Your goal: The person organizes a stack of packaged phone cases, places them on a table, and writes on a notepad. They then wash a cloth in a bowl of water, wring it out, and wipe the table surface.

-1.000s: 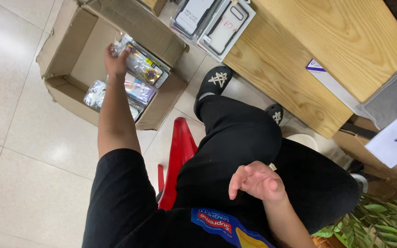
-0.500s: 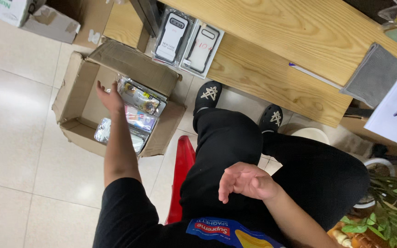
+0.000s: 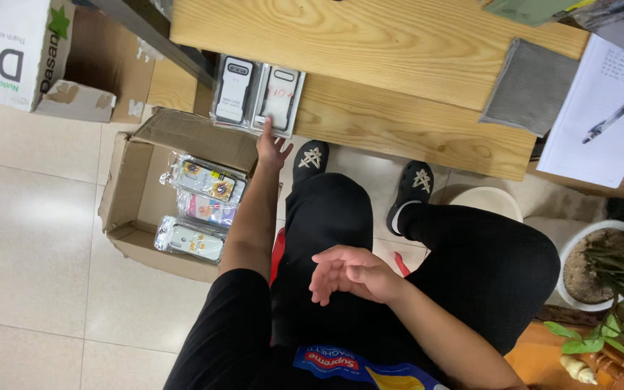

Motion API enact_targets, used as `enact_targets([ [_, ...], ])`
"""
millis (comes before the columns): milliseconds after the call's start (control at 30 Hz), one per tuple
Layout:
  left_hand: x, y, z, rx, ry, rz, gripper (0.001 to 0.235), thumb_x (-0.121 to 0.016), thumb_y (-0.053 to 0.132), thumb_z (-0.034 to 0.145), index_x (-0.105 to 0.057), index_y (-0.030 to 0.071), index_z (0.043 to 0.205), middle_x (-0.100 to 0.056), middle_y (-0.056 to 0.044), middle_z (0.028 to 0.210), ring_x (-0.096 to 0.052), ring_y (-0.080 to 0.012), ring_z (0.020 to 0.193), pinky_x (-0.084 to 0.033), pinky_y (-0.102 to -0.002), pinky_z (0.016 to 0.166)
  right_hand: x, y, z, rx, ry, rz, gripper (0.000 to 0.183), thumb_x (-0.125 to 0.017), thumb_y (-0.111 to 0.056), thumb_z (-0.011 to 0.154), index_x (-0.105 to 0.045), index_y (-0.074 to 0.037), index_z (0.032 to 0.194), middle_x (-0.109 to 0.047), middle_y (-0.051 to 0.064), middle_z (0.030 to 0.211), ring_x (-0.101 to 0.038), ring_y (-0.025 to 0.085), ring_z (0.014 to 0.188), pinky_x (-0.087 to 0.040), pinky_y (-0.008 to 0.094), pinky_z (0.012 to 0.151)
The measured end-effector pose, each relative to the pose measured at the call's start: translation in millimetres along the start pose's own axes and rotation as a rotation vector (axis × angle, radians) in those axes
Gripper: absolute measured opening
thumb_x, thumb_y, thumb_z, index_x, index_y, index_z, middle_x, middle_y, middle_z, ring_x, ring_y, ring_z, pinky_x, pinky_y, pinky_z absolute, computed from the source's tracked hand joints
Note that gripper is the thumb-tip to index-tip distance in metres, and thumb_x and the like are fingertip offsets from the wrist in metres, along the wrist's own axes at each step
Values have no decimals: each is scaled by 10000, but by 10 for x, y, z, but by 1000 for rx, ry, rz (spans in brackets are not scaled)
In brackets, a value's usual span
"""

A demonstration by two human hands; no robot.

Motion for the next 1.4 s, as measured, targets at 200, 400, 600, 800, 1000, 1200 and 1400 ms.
enact_targets([
  [200,-42,-185,207,-20,173,-92,838,-855,423,795,-363,45,1358,-456,-160,1324,-502,-337,1219,-484,-481,963,32,-66,-63,20,42,-25,505,-467,-209,959,-425,71,1377,-606,363,1064,-668,444,959,-562,537,804],
  [400,-143,-428,271,32,46,-9,619,-840,436,807,-500,117,1214,-464,-46,1133,-530,-256,1113,-428,-364,880,-32,-84,-77,-5,62,-84,443,-445,-93,959,-435,108,1354,-618,328,1085,-669,413,986,-565,498,822],
  [600,-369,-821,174,133,-45,92,564,-820,364,821,-514,49,1175,-445,-81,1001,-600,-275,945,-546,-318,790,-58,-135,-94,-5,68,-126,419,-445,-81,965,-442,100,1343,-621,303,1099,-669,387,991,-572,485,819],
  [800,-425,-864,56,158,-79,183,727,-856,304,819,-430,-137,1211,-568,-247,1008,-661,-421,956,-570,-485,885,-82,-188,-105,-30,143,-145,417,-463,-73,958,-467,114,1331,-633,301,1060,-685,392,958,-586,493,783],
  [1000,-166,-732,-83,67,-30,391,657,-876,376,802,-553,-128,1072,-675,-235,942,-747,-334,854,-662,-421,755,-108,-187,-92,-30,156,-196,426,-471,-114,966,-466,111,1328,-631,294,1052,-685,375,944,-591,485,765],
  [1200,337,-627,-472,-100,16,224,405,-838,208,824,-628,25,1119,-625,-130,976,-686,-258,804,-603,-401,722,-166,-298,-144,9,189,-259,365,-485,-77,973,-528,99,1289,-662,267,1022,-699,357,923,-605,449,735],
  [1400,604,-112,-1421,-180,-145,-89,57,-679,74,907,-625,84,924,-659,-41,802,-724,-227,677,-652,-357,664,-7,-864,-280,159,489,-681,286,-530,-106,971,-620,49,1193,-682,217,955,-702,305,891,-610,399,743],
])
Point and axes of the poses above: each hand's wrist, its own z-axis towards the middle knuckle, its own x-axis out of the back of the hand, y = z × x, the point moved 1 cm from there along z, towards the middle knuckle
